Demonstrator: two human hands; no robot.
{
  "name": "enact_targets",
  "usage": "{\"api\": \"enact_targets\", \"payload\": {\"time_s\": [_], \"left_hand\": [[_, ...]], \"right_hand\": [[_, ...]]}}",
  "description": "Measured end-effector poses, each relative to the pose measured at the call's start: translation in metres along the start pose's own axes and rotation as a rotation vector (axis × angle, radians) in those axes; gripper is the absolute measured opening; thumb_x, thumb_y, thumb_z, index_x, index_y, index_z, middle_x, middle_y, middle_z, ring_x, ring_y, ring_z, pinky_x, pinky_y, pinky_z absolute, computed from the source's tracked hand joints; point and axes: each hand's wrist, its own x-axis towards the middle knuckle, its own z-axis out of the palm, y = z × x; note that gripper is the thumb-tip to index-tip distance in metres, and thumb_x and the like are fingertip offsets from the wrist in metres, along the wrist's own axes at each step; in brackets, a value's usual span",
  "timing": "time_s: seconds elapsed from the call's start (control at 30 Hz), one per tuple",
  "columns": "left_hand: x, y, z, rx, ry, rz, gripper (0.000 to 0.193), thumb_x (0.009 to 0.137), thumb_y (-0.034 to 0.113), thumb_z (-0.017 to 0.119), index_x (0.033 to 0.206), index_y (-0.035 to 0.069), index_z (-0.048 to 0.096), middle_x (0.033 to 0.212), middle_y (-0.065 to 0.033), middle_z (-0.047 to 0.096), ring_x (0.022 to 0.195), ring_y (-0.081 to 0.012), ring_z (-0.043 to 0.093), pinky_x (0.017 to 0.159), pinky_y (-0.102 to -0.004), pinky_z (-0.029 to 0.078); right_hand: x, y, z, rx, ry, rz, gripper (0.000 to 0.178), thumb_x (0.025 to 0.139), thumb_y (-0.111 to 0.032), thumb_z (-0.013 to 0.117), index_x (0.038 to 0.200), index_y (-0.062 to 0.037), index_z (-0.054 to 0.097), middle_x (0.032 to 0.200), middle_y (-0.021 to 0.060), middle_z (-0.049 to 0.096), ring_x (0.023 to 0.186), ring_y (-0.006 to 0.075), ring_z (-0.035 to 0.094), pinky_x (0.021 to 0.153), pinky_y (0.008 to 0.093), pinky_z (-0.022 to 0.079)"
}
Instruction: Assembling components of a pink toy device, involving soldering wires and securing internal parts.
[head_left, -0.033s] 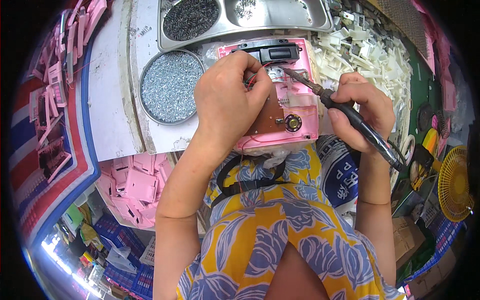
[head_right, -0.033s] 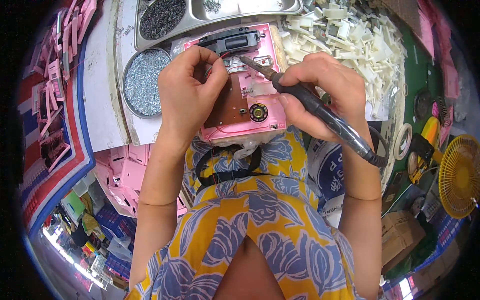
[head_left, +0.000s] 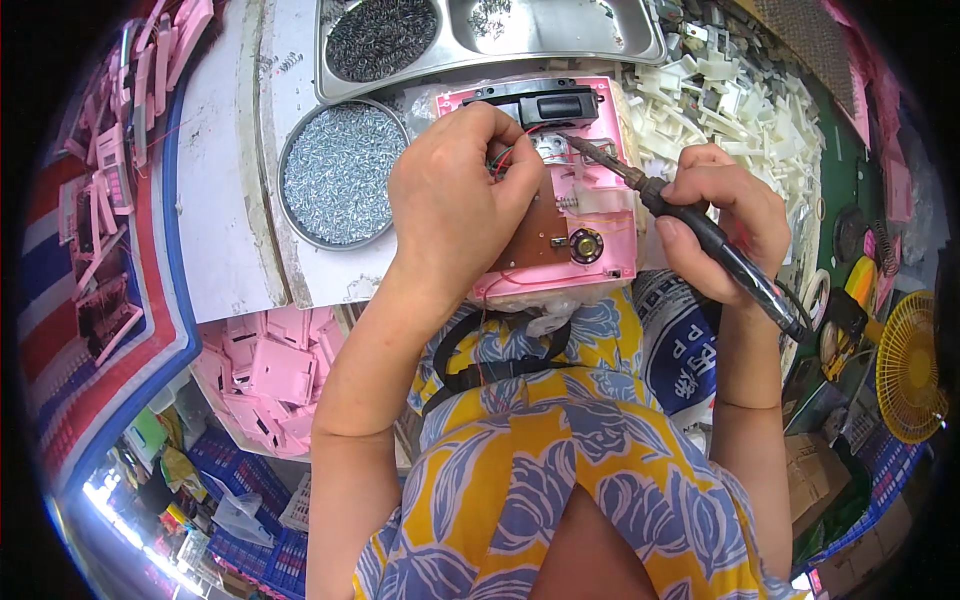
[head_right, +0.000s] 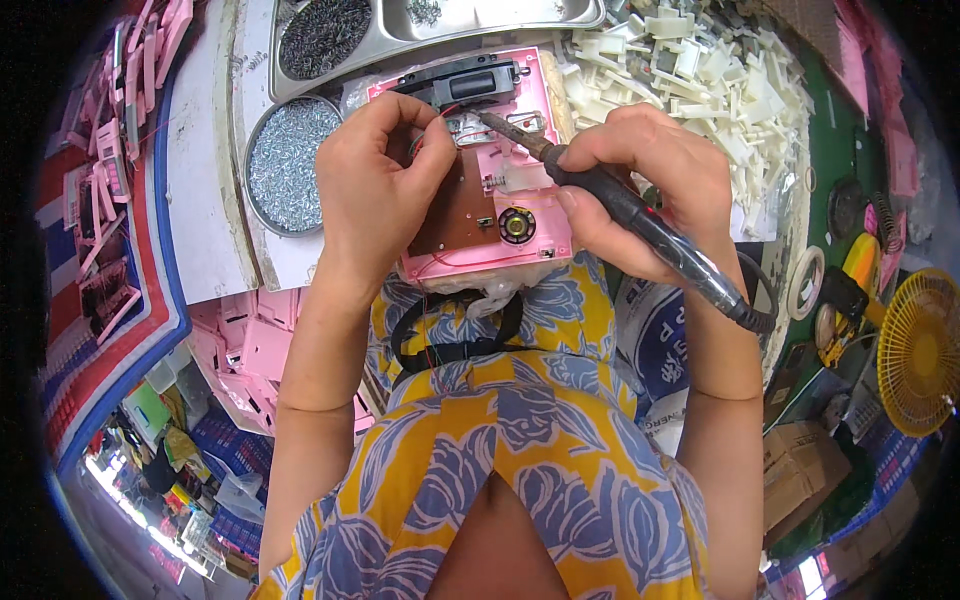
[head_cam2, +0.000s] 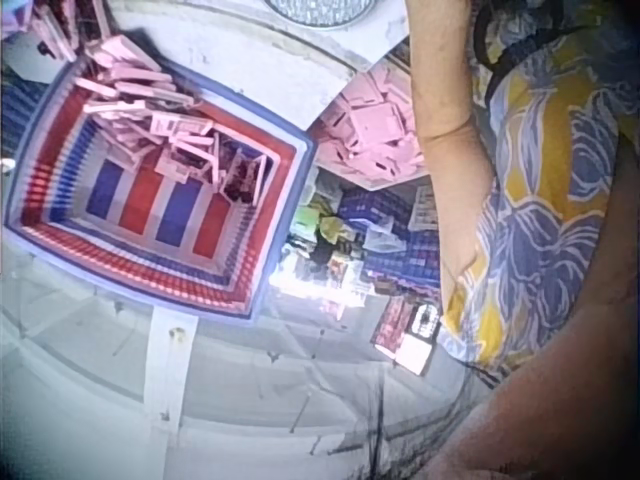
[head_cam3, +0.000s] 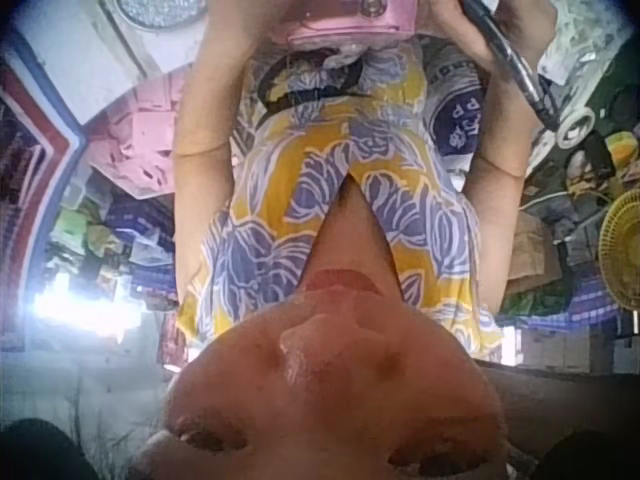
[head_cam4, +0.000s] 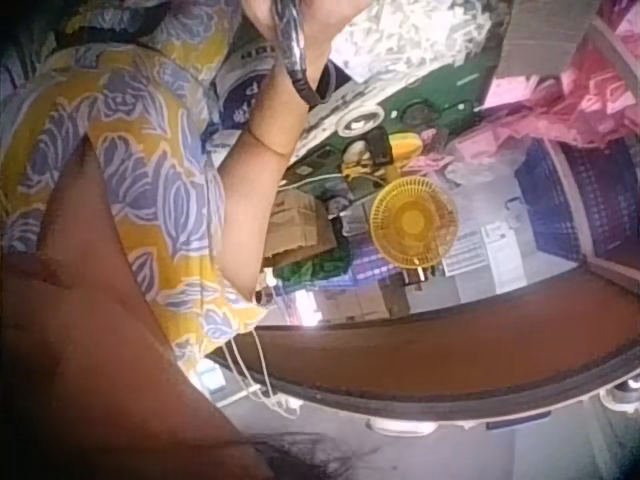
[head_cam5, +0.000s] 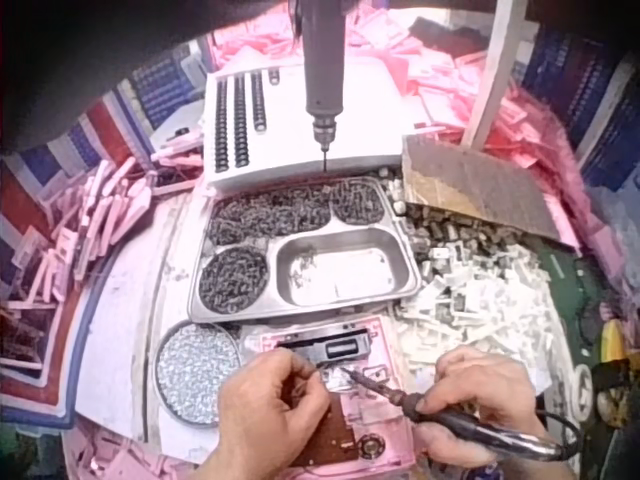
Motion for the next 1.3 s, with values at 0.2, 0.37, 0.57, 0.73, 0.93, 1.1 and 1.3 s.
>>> {"api": "enact_targets", "payload": {"time_s": [0.2,0.37,0.57,0.73,0.93,1.1,1.3], "left_hand": [[-0.001,-0.001,-0.001,-0.023,0.0,-0.009,0.008,0.083,0.009,0.073,0.084,0.001,0.07,0.067,-0.0054,0.062,0.056,-0.0112,0.054,0.054,-0.027,0.043],[-0.001,-0.003,-0.003,-0.047,-0.012,0.01,0.009,0.084,0.01,0.075,0.086,0.001,0.071,0.069,-0.005,0.062,0.056,-0.0107,0.053,0.054,-0.0263,0.043],[-0.002,-0.004,-0.002,-0.035,0.007,0.048,0.01,0.085,0.01,0.076,0.087,0.001,0.072,0.071,-0.006,0.065,0.058,-0.0119,0.056,0.055,-0.0268,0.045],[-0.004,-0.007,0.004,-0.016,0.071,0.108,0.009,0.085,0.011,0.077,0.086,0.003,0.072,0.073,-0.0074,0.067,0.059,-0.0155,0.06,0.055,-0.0284,0.046],[-0.004,-0.006,0.008,0.052,0.1,0.147,0.009,0.085,0.01,0.078,0.083,0.005,0.07,0.073,-0.0069,0.067,0.059,-0.0177,0.061,0.055,-0.0294,0.048],[-0.004,-0.007,0.009,0.062,0.117,0.162,0.011,0.084,0.009,0.078,0.081,0.005,0.069,0.073,-0.007,0.068,0.06,-0.018,0.063,0.055,-0.0295,0.049],[-0.004,-0.008,0.011,0.077,0.126,0.187,0.011,0.084,0.009,0.078,0.081,0.004,0.069,0.073,-0.0072,0.068,0.06,-0.0189,0.064,0.055,-0.03,0.049]], "right_hand": [[0.002,0.001,-0.003,-0.019,-0.029,0.015,0.021,0.075,-0.01,0.079,0.092,-0.0025,0.069,0.075,0.0073,0.067,0.06,0.0164,0.059,0.056,0.0272,0.047],[0.004,0.0,-0.006,-0.032,-0.04,0.027,0.022,0.075,-0.011,0.079,0.093,-0.0025,0.07,0.077,0.0069,0.068,0.061,0.0159,0.061,0.057,0.0266,0.048],[0.009,0.0,-0.007,-0.052,-0.097,0.067,0.021,0.074,-0.01,0.078,0.092,-0.0034,0.071,0.078,0.0067,0.068,0.06,0.0147,0.061,0.056,0.0264,0.047],[0.012,0.001,-0.002,-0.06,-0.1,0.071,0.021,0.072,-0.009,0.077,0.092,-0.0045,0.071,0.077,0.0061,0.068,0.059,0.015,0.06,0.055,0.0274,0.046],[0.016,-0.002,0.0,-0.077,-0.117,0.086,0.02,0.073,-0.008,0.076,0.092,-0.0057,0.071,0.076,0.006,0.068,0.059,0.0167,0.06,0.057,0.0286,0.047],[0.018,-0.001,0.0,-0.087,-0.12,0.085,0.02,0.073,-0.008,0.076,0.091,-0.006,0.071,0.076,0.006,0.068,0.059,0.0175,0.059,0.058,0.0291,0.047],[0.017,0.003,0.002,-0.072,-0.092,0.054,0.021,0.072,-0.008,0.077,0.092,-0.0059,0.071,0.076,0.006,0.067,0.06,0.0175,0.06,0.057,0.0293,0.047]]}}
